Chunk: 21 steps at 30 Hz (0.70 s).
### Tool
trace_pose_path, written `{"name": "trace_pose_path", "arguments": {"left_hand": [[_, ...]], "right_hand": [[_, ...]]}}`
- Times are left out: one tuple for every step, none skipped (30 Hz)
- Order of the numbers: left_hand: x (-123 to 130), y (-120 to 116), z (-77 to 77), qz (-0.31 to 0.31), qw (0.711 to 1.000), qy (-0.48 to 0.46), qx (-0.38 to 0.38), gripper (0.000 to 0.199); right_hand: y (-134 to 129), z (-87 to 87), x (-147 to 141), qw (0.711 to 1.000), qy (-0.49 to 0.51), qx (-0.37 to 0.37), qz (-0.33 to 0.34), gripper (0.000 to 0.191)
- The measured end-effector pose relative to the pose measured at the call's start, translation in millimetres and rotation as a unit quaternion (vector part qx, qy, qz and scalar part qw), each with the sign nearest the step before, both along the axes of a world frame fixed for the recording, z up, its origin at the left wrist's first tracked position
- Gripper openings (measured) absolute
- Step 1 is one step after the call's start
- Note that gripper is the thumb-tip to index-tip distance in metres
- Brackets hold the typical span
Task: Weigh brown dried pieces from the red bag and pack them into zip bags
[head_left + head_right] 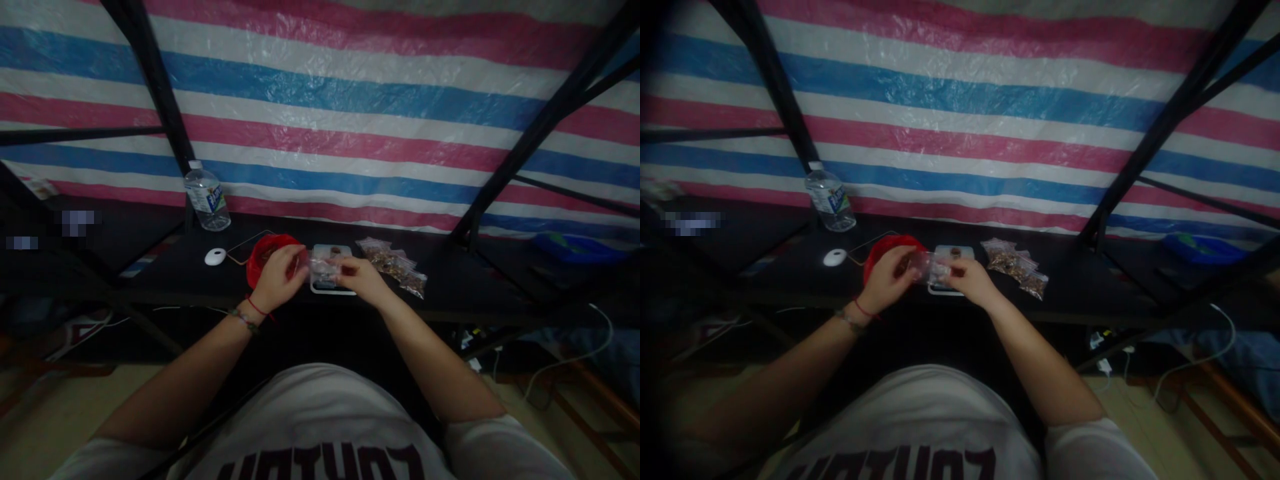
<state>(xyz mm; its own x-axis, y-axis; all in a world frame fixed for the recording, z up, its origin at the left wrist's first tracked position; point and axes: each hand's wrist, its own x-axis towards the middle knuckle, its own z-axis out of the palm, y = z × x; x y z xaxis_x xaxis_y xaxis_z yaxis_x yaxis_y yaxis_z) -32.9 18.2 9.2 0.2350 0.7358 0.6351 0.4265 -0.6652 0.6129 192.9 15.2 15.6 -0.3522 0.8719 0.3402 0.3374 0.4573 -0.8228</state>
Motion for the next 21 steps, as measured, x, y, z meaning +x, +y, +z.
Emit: {"name": "trace_pose_path", "arguments": {"left_hand": [[1.2, -5.6, 2.7, -0.025, 0.993, 0.104, 0.046, 0.064], [2.9, -10.7, 4.8, -0.039, 0.98, 0.177, 0.078, 0.079], [4.8, -14.8, 6.2, -0.036, 0.97, 0.221, 0.095, 0.087], [6.6, -17.4, 6.6, -0.035, 0.962, 0.252, 0.1, 0.089], [8.0, -18.6, 6.4, -0.037, 0.957, 0.271, 0.098, 0.088], [8.7, -18.3, 5.8, -0.042, 0.954, 0.282, 0.09, 0.084], [8.8, -17.0, 5.0, -0.053, 0.952, 0.289, 0.081, 0.079], [8.2, -15.2, 4.4, -0.068, 0.951, 0.294, 0.073, 0.075], [7.2, -13.3, 4.1, -0.082, 0.95, 0.295, 0.066, 0.073], [6.0, -11.6, 4.1, -0.094, 0.949, 0.295, 0.062, 0.071], [4.8, -10.5, 4.4, -0.103, 0.949, 0.292, 0.059, 0.071], [3.8, -9.8, 4.8, -0.109, 0.95, 0.288, 0.056, 0.071], [2.9, -9.5, 5.2, -0.114, 0.951, 0.282, 0.052, 0.07], [2.1, -9.4, 5.4, -0.116, 0.953, 0.276, 0.047, 0.069], [1.5, -9.3, 5.3, -0.116, 0.955, 0.269, 0.041, 0.066], [0.8, -9.0, 4.8, -0.115, 0.957, 0.264, 0.035, 0.063], [0.1, -8.2, 4.0, -0.112, 0.959, 0.26, 0.03, 0.059], [-0.8, -7.0, 2.7, -0.105, 0.961, 0.256, 0.027, 0.055], [-1.8, -5.3, 1.2, -0.097, 0.962, 0.254, 0.025, 0.054], [-3.0, -3.2, -0.5, -0.087, 0.963, 0.253, 0.024, 0.053], [-4.1, -0.9, -2.3, -0.075, 0.965, 0.25, 0.022, 0.054]], "right_hand": [[-0.4, -2.2, -4.0, 1.0, -0.022, 0.006, 0.002, 0.038], [-1.3, -3.9, -8.2, 0.999, -0.05, 0.021, 0.007, 0.04], [-2.5, -5.0, -12.4, 0.996, -0.079, 0.039, 0.015, 0.039], [-4.1, -5.5, -16.3, 0.993, -0.106, 0.055, 0.024, 0.035], [-5.8, -5.6, -19.6, 0.989, -0.126, 0.067, 0.034, 0.031], [-7.4, -5.5, -22.2, 0.987, -0.138, 0.073, 0.042, 0.027], [-9.0, -5.3, -24.0, 0.986, -0.143, 0.074, 0.05, 0.024], [-10.3, -5.2, -25.1, 0.985, -0.144, 0.072, 0.059, 0.022], [-11.3, -5.3, -25.7, 0.986, -0.14, 0.067, 0.068, 0.02], [-12.1, -5.8, -25.9, 0.986, -0.134, 0.061, 0.077, 0.019], [-12.8, -6.7, -26.0, 0.987, -0.128, 0.054, 0.084, 0.018], [-13.2, -8.0, -26.1, 0.988, -0.121, 0.046, 0.088, 0.018], [-13.5, -9.6, -26.4, 0.989, -0.115, 0.038, 0.087, 0.018], [-13.6, -11.5, -26.7, 0.99, -0.107, 0.029, 0.084, 0.018], [-13.2, -13.3, -26.9, 0.992, -0.098, 0.023, 0.082, 0.018], [-12.1, -15.1, -26.7, 0.993, -0.089, 0.018, 0.081, 0.018], [-10.0, -16.7, -25.9, 0.994, -0.079, 0.017, 0.074, 0.017], [-6.6, -18.1, -24.2, 0.996, -0.07, 0.021, 0.057, 0.015], [-1.7, -19.2, -21.3, 0.997, -0.063, 0.031, 0.028, 0.015], [4.9, -20.3, -17.3, 0.997, -0.056, 0.048, -0.014, 0.015], [13.2, -21.5, -12.3, 0.994, -0.054, 0.069, -0.066, 0.015]]}}
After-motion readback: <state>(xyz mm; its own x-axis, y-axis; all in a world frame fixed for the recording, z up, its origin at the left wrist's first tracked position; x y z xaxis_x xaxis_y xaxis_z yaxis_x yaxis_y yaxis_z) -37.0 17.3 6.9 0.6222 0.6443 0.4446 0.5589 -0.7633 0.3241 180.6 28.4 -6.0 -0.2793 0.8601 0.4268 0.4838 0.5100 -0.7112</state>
